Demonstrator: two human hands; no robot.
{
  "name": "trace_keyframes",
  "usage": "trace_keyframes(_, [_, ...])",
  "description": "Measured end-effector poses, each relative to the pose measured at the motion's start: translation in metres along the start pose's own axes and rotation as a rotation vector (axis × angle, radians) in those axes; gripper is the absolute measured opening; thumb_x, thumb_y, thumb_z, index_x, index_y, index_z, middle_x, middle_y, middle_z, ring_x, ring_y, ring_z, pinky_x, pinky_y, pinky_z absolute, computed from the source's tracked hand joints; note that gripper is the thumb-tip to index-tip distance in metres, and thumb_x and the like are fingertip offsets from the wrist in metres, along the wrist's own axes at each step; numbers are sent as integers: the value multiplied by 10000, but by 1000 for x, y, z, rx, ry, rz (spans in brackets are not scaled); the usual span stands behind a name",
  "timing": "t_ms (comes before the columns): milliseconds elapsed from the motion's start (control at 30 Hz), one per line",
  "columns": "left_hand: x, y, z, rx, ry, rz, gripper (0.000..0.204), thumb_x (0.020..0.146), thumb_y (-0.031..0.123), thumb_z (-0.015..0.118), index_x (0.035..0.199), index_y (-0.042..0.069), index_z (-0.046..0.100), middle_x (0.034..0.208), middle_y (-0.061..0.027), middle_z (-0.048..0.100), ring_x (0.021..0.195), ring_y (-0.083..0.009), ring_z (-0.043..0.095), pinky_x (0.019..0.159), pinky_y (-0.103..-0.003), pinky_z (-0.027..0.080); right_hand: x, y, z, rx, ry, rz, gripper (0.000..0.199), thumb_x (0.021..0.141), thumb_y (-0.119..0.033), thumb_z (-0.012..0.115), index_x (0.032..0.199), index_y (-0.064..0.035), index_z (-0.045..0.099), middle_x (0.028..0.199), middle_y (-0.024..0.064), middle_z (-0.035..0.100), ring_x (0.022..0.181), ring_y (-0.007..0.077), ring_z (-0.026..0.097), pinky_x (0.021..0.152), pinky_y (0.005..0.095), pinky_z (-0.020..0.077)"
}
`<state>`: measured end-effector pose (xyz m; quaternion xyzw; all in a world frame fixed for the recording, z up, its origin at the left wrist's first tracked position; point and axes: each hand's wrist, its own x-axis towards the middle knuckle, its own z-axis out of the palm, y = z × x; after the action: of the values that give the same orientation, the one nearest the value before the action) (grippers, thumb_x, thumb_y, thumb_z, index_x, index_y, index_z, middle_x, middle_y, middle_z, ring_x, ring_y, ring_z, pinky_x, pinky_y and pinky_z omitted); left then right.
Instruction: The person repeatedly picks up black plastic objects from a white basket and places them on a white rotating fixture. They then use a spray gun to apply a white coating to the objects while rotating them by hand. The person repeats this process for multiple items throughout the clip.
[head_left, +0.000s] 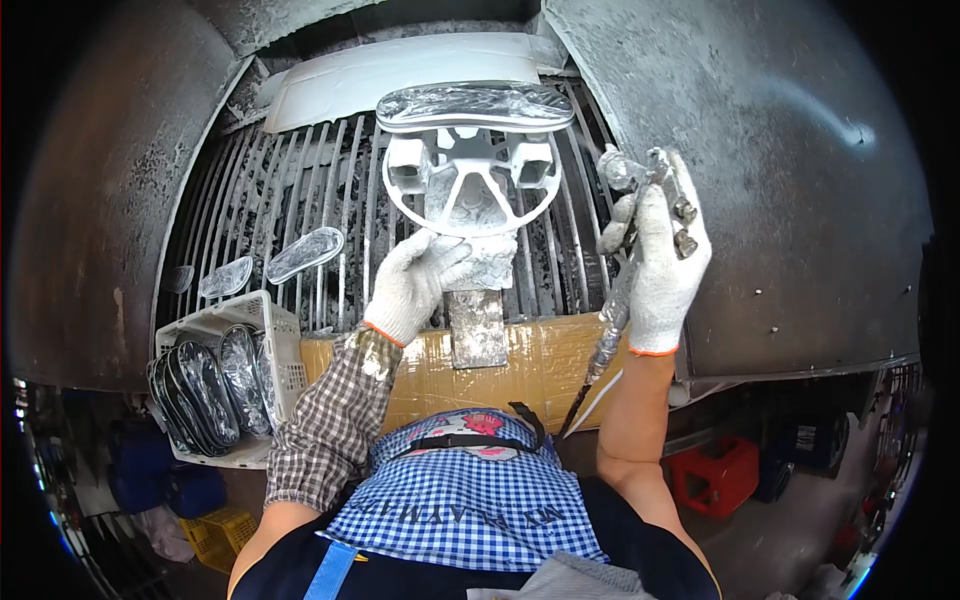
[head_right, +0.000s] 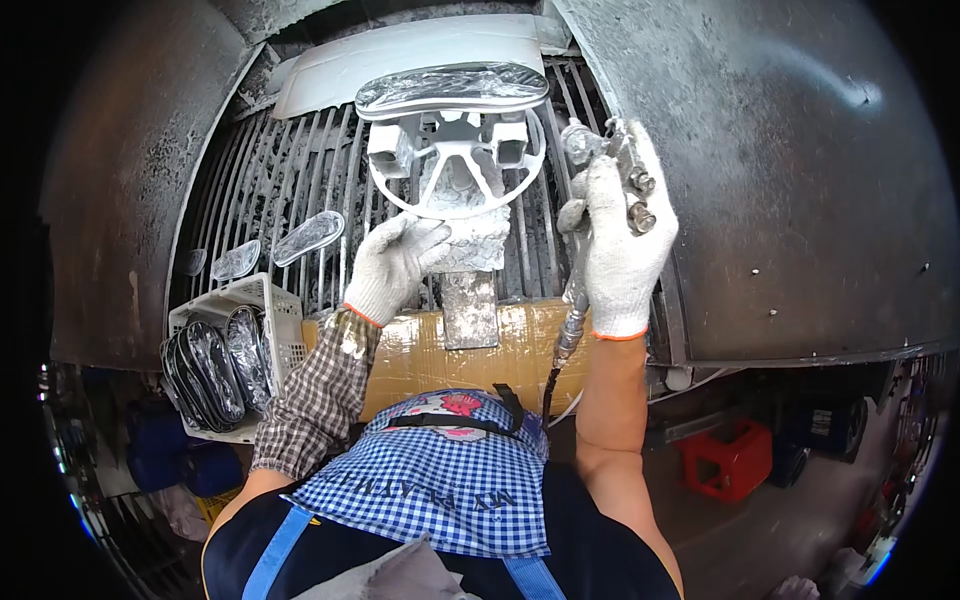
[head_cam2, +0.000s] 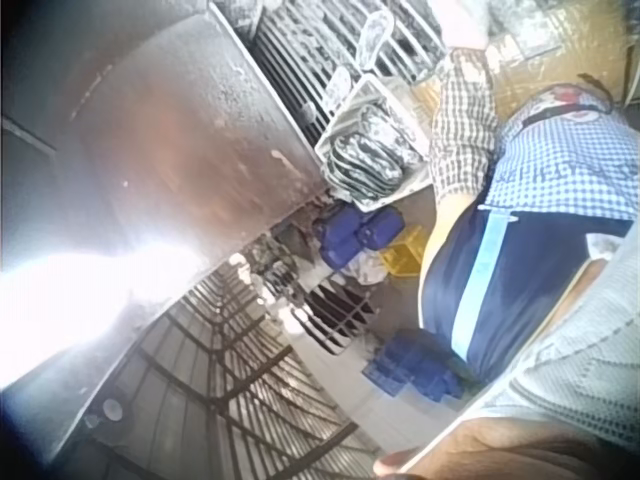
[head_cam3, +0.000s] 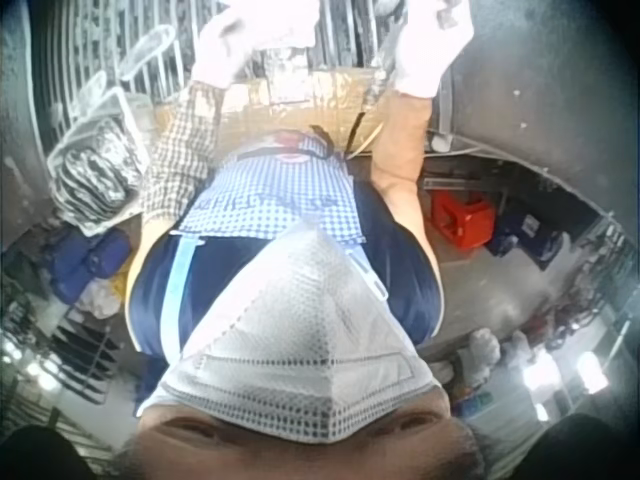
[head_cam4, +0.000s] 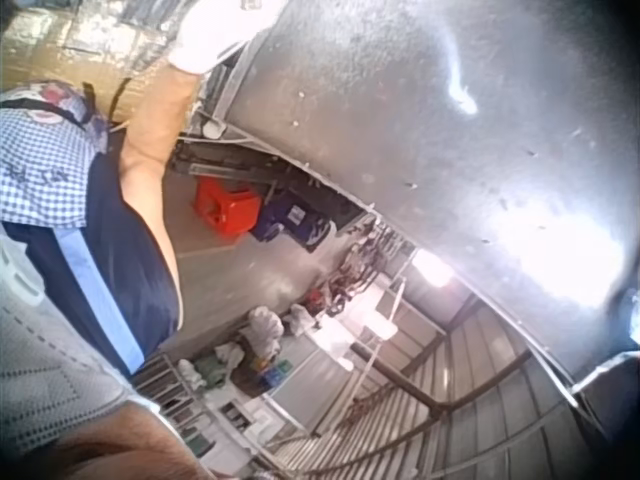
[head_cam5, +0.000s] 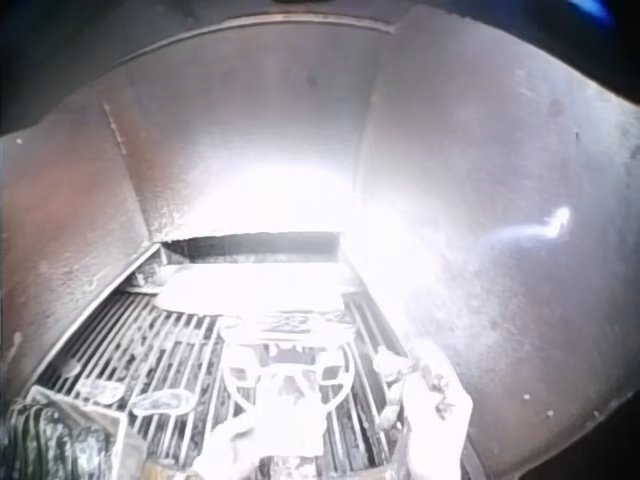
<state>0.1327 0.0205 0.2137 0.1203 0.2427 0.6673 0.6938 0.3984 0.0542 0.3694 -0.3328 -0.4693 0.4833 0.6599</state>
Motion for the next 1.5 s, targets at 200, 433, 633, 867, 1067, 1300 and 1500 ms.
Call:
trace_keyframes(200, [-2, 7, -3, -20, 6, 48, 299, 1008, 197, 645, 1178, -49, 646, 1217, -264, 715, 1192, -412, 699, 1071, -556, 570, -10, -16, 3, 32, -40, 46, 537, 1094, -87, 630, 1588, 31, 456, 957, 69, 687, 716, 68, 603, 614, 230, 529])
trace_keyframes(433, [3, 23, -17, 21, -36, 79, 601, 999, 256, 662, 1429, -134, 504, 1345, -300, 648, 1257, -392, 661, 1086, -540, 564, -5, -19, -1, -28, -30, 39, 522, 1092, -112, 636, 1566, 45, 483, 875, 46, 673, 677, 67, 597, 601, 229, 515])
trace_keyframes(633, [9, 41, -32, 33, -14, 142, 561, 1034, 250, 616, 1451, -107, 505, 1395, -274, 640, 1251, -390, 672, 1052, -518, 580, -6, -25, -19, -92, 4, -9, 523, 1092, -122, 634, 1557, 60, 480, 901, 58, 695, 683, 67, 602, 593, 233, 514])
trace_keyframes(867, [7, 16, -22, 30, 3, 86, 399, 1002, 212, 651, 1332, -5, 598, 1372, -209, 667, 1216, -343, 682, 1033, -510, 575, -31, -40, -17, -65, -43, 113, 507, 1091, -109, 612, 1560, 43, 493, 949, 72, 701, 726, 69, 608, 618, 226, 521])
trace_keyframes(1067, [-4, -22, -2, 26, 51, -22, 297, 1004, 213, 662, 1242, 37, 644, 1298, -198, 698, 1174, -362, 706, 1022, -531, 586, -35, -39, -7, -37, -38, 118, 507, 1095, -113, 605, 1564, 45, 496, 968, 68, 706, 738, 70, 614, 650, 231, 532])
trace_keyframes(1300, [-7, -24, 26, 1, -22, -21, 547, 1021, 247, 648, 1481, -16, 515, 1452, -239, 608, 1292, -373, 635, 1099, -546, 544, -35, -32, -5, -5, -37, 146, 503, 1076, -92, 611, 1552, 43, 522, 981, 87, 733, 747, 65, 637, 664, 233, 542])
trace_keyframes(1500, [-3, -9, -1, 41, -57, 22, 637, 1015, 267, 633, 1553, -27, 459, 1494, -230, 585, 1314, -369, 620, 1122, -523, 526, -31, -17, -8, -71, -134, 94, 506, 1074, -108, 624, 1547, 43, 527, 997, 88, 725, 770, 74, 643, 668, 238, 539])
